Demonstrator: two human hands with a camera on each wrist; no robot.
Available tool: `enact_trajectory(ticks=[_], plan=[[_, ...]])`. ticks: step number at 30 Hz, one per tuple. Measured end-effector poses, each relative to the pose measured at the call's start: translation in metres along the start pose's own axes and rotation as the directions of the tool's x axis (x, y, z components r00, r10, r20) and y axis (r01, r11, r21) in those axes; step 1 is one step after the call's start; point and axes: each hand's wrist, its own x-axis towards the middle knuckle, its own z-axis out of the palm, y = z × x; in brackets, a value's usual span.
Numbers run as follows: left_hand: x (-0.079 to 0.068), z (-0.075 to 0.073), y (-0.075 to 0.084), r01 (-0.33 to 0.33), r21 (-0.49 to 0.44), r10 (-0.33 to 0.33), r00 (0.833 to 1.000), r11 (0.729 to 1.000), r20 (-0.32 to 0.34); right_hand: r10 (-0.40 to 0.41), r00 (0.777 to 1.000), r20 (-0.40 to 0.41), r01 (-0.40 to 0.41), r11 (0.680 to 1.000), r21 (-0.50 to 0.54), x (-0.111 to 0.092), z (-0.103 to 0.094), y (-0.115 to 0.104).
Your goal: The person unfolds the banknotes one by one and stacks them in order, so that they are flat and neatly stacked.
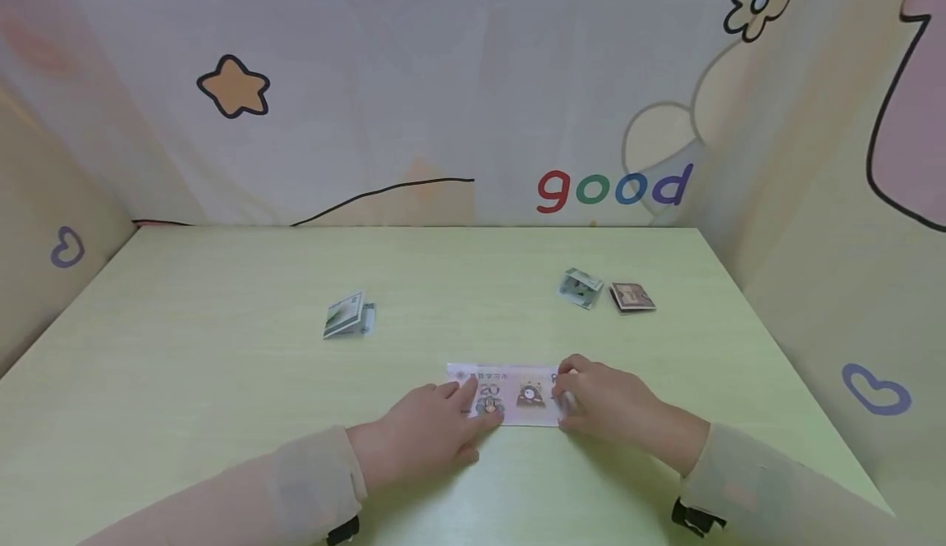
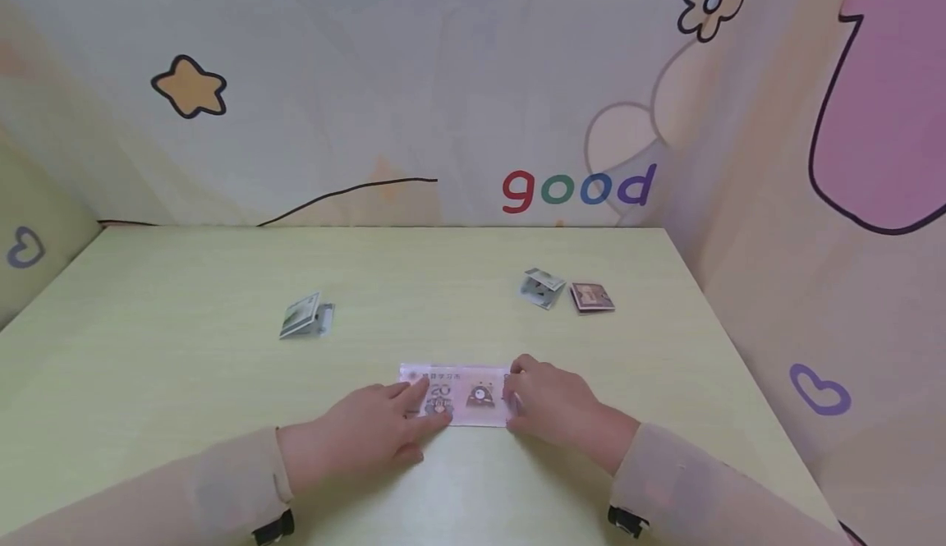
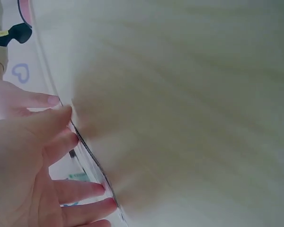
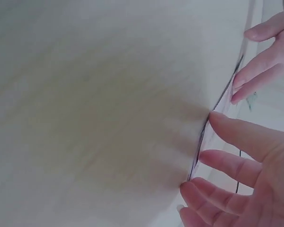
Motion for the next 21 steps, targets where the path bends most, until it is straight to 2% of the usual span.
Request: enact_trajectory(ticks=[3,9,13,21], plan=[[-0.0015,-0.0017,0.0008,0.003,-0.013,-0.002,1.0,1.0,0.028,-0.002,1.0,-0.004,0.002,1.0,-0.018,0.0007,0.0,-0.0005],[-0.0043,-0.0015,0.0024,0.024,-0.036,-0.023,0.999,0.999,0.029,-0.026,1.0,-0.005,0.026,0.999,-0.026,0.0019,0.0,-0.0001],[-0.0055,-0.0018,0.004,0.035,-0.025,-0.033,0.998,0.999,0.047,-0.05,0.999,-0.018,0.049,0.999,-0.018,0.0019,0.0004,0.0012],[-0.0052,-0.004,0.0051,0.042,-0.015,-0.04,0.996,0.999,0.084,-0.039,0.999,-0.003,0.039,0.999,-0.016,0.0034,-0.0002,0.0033]])
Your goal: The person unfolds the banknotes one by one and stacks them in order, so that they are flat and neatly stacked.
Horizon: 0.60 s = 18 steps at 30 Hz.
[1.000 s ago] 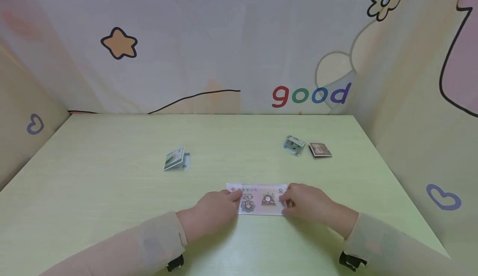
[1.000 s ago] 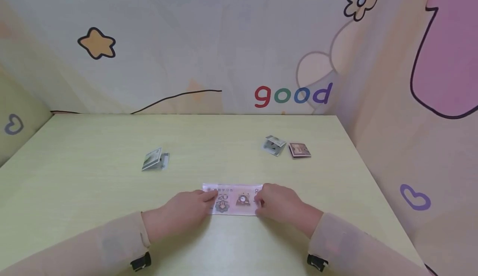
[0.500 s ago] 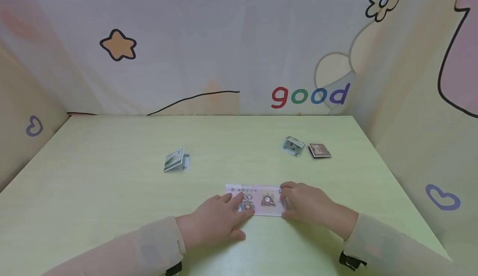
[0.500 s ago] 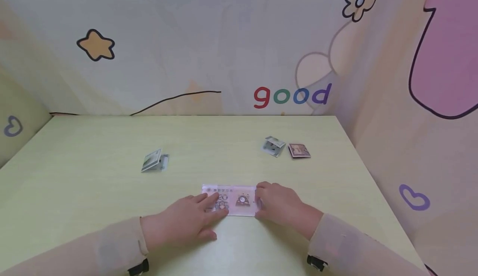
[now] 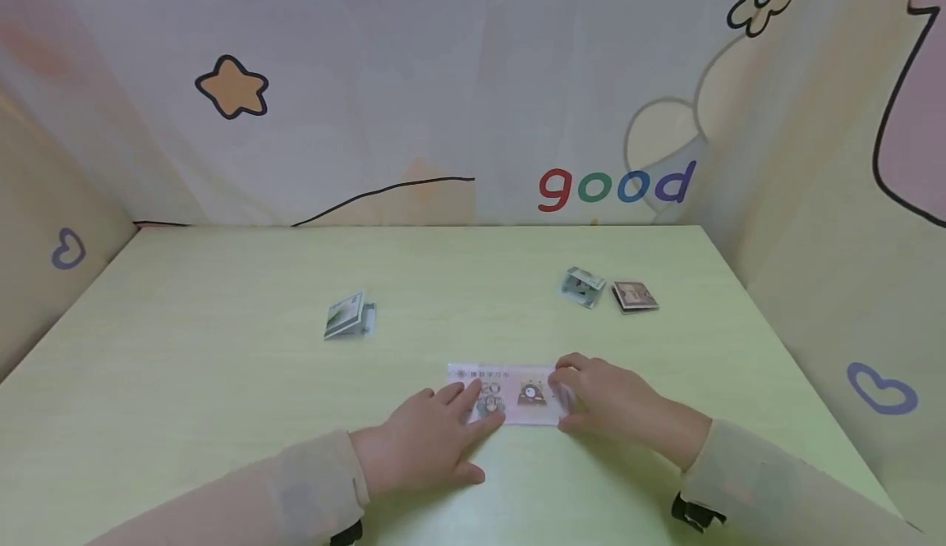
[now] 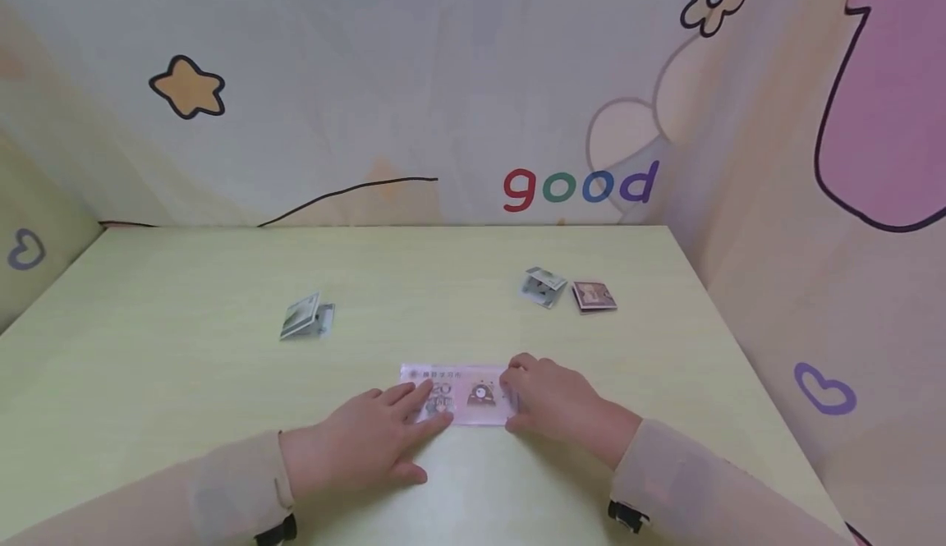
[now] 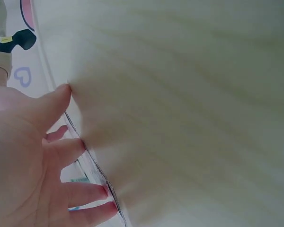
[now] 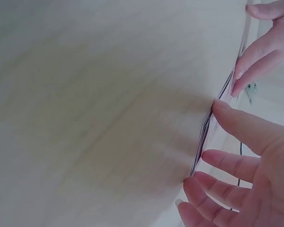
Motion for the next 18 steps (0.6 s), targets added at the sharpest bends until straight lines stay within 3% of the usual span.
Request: enact_trajectory(ticks=[4,8,14,18], plan=[[0.0,0.0,0.0,0.007,-0.027,-0.006,0.999,1.0,0.036,-0.005,1.0,0.015,0.005,1.0,0.023,0.002,0.0,0.002],[0.002,0.001,0.001,-0.002,-0.024,0.003,0.999,1.0,0.042,0.012,0.999,0.042,-0.017,0.993,0.115,0.004,-0.004,0.009],[0.003,0.001,0.001,-0.007,-0.046,0.008,1.0,0.999,0.019,0.117,0.993,0.028,-0.119,0.931,0.346,0.012,-0.014,0.032],[0.003,-0.001,0.001,-0.01,-0.077,0.011,1.0,0.997,0.007,0.182,0.983,-0.032,-0.154,0.9,0.408,0.018,-0.023,0.051]])
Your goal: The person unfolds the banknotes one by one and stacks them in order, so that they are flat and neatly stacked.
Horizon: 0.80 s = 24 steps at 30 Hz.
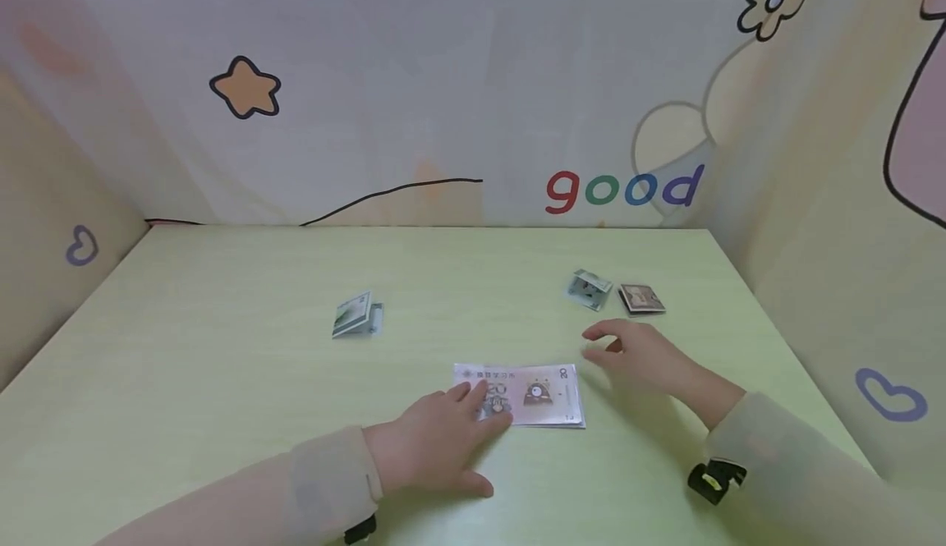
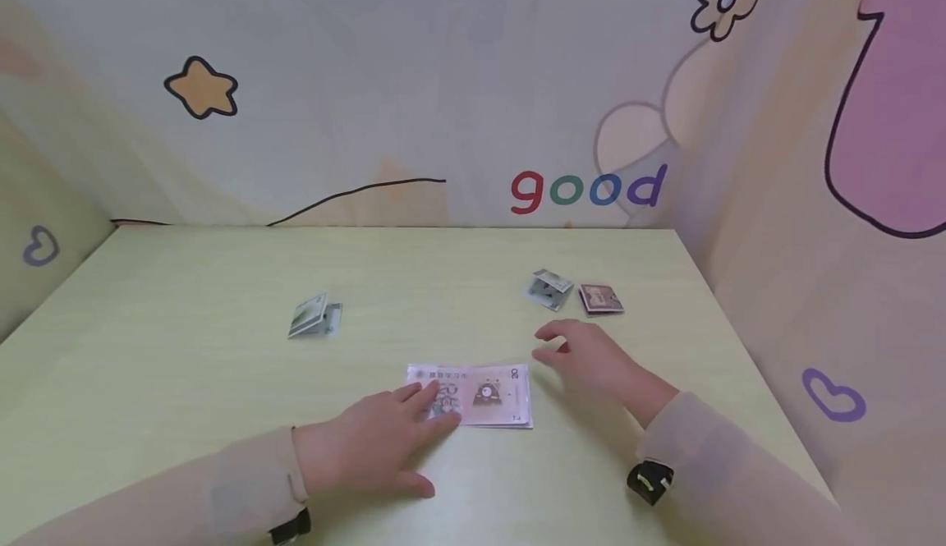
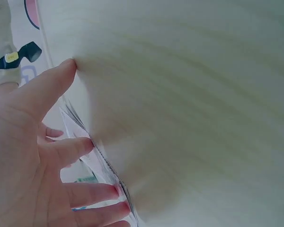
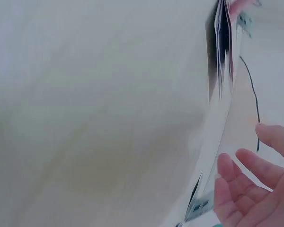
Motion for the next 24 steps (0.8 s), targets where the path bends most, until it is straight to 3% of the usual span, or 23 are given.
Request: enact_trajectory(ticks=[8,17,24], plan=[[0.002,-0.006,0.002,0.004,-0.035,-0.004,1.0,0.999,0.015,0.005,0.99,-0.14,0.007,0.997,0.08,0.011,-0.02,0.02],[0.004,-0.003,0.003,0.014,-0.052,-0.013,1.0,0.999,0.023,0.049,0.988,-0.147,-0.03,0.991,0.131,0.018,-0.022,0.028],[0.004,-0.005,0.005,0.03,-0.066,-0.027,0.999,0.997,0.038,0.05,0.985,-0.163,-0.032,0.993,0.109,0.024,-0.023,0.032]])
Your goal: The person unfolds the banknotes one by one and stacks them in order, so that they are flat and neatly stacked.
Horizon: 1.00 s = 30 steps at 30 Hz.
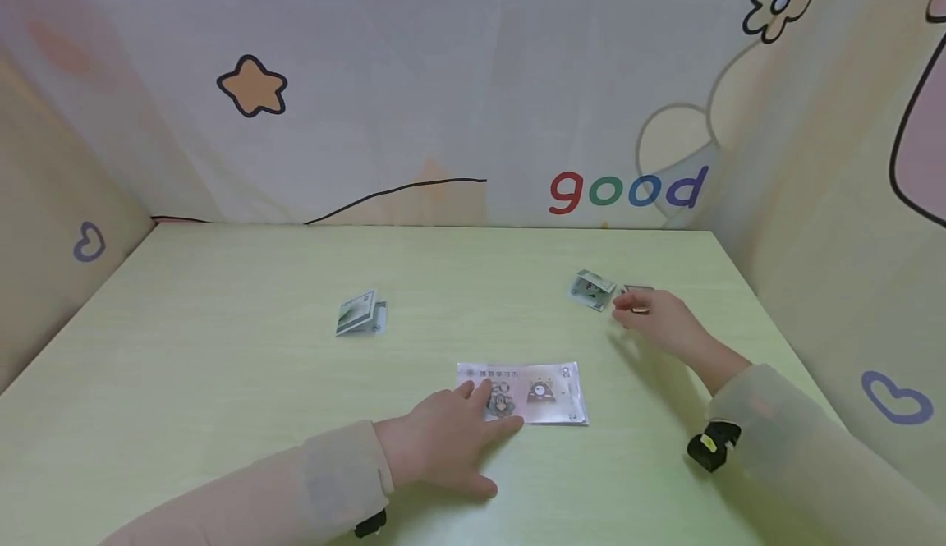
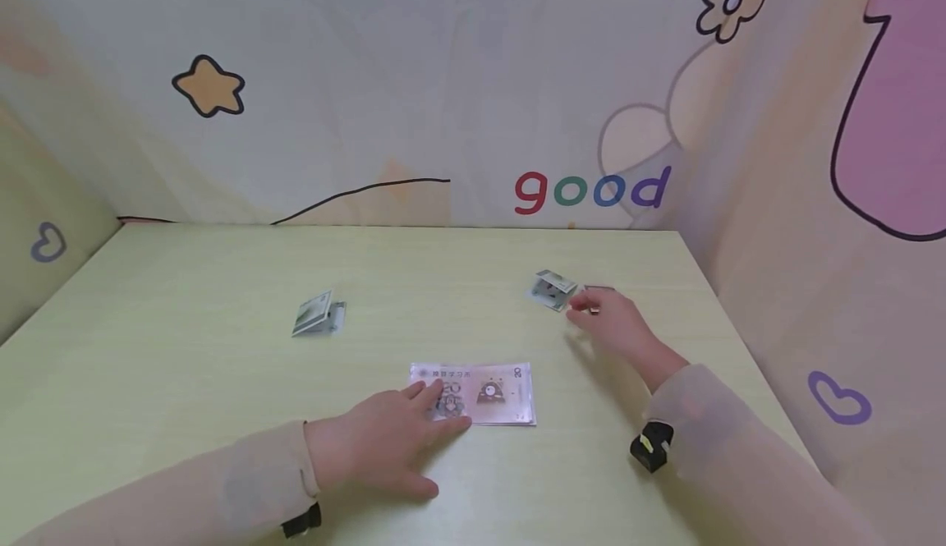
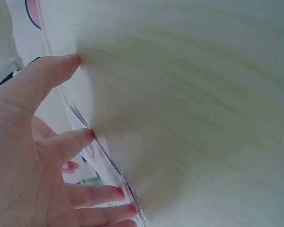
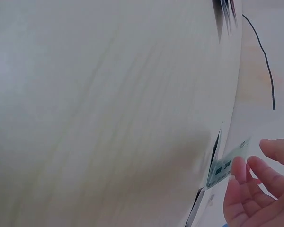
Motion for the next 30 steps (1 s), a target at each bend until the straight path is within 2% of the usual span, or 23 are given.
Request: enact_trajectory(ticks=[5,14,19,25,30], plan=[[-0.001,0.0,0.0,-0.001,0.02,0.001,1.0,1.0,-0.003,0.034,0.999,-0.002,-0.034,0.999,-0.001,0.009,0.002,0.004],[-0.001,-0.001,0.0,0.003,0.039,-0.003,1.0,0.999,-0.005,0.107,0.994,-0.032,-0.106,0.994,0.03,0.029,0.002,-0.005],[-0.001,-0.001,0.0,0.003,0.041,-0.003,1.0,0.999,-0.008,0.112,0.992,-0.049,-0.111,0.994,0.025,0.034,0.004,-0.006],[0.0,0.001,0.0,0.008,0.053,-0.007,1.0,0.999,-0.01,0.089,0.994,-0.068,-0.091,0.996,-0.027,0.04,0.003,-0.004],[0.001,0.001,0.0,0.004,0.064,-0.003,1.0,0.998,-0.017,0.114,0.991,-0.075,-0.117,0.993,-0.032,0.042,0.003,-0.005]])
